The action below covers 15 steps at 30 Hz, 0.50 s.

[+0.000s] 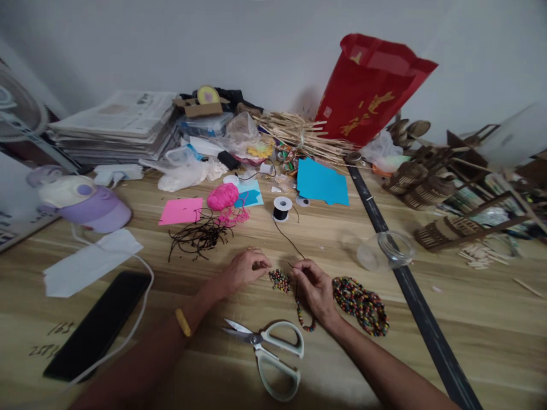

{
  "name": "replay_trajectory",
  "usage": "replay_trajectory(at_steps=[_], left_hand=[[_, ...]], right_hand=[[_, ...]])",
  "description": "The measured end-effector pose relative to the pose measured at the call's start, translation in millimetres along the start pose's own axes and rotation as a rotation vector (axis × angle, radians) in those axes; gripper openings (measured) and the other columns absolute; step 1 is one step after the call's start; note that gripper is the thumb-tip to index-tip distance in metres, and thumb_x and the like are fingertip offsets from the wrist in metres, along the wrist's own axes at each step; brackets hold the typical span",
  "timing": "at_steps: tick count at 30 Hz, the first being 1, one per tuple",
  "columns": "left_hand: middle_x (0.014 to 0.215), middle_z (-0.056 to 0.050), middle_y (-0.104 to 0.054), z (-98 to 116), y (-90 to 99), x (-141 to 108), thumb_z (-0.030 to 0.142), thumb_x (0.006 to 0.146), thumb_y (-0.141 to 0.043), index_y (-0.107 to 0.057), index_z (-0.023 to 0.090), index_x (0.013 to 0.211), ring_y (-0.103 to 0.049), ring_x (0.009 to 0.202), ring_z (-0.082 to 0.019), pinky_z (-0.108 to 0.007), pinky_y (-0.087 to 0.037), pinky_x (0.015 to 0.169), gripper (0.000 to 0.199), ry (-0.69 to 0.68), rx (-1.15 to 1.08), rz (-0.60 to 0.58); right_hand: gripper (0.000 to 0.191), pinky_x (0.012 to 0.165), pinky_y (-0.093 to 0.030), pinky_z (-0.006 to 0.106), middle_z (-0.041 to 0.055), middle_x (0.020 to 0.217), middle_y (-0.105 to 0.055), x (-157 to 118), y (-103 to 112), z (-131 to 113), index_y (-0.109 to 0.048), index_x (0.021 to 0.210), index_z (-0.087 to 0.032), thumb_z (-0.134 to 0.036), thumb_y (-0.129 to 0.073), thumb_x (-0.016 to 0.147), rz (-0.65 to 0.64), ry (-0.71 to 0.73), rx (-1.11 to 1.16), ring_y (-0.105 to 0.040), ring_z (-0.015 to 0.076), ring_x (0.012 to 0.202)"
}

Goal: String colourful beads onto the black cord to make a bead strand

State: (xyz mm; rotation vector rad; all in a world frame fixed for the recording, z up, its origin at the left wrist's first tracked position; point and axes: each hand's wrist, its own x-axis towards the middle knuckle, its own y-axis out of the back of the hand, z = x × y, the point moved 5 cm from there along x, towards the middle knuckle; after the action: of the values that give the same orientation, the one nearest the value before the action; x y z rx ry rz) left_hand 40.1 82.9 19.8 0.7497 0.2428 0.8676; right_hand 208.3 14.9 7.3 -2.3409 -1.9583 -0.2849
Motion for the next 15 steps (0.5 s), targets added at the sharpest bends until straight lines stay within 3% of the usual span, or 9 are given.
replay_trajectory(at_steps=[9,15], left_hand=[[0.079,-0.004,-0.069,0.1,-10.5,-1.6,0.015,0.077,-0.065,-0.071,0.017,0.081,-0.06,0.081,-0.017,-0.028,-0.042,0.08,0.007,-0.139,0.164,-0.074],[0.086,-0.004,-0.068,5.7,-9.6,-4.8,0.017,0.082,-0.06,-0.069,0.018,0.086,-0.06,0.085,-0.016,-0.029,-0.04,0.085,0.01,-0.148,0.228,-0.087]], right_hand=[[0.017,0.058,-0.039,0.023,-0.0009,0.067,-0.051,-1.6,-1.8,-4.2,-0.057,0.077,-0.018,-0.032,-0.056,0.085,-0.034,0.054,-0.063,-0.048,0.0128,0.063],[0.018,0.058,-0.039,0.024,-0.0003,0.067,-0.051,-1.8,-2.8,-1.8,-0.056,0.077,-0.018,-0.034,-0.055,0.086,-0.043,0.041,-0.064,-0.047,0.013,0.063]])
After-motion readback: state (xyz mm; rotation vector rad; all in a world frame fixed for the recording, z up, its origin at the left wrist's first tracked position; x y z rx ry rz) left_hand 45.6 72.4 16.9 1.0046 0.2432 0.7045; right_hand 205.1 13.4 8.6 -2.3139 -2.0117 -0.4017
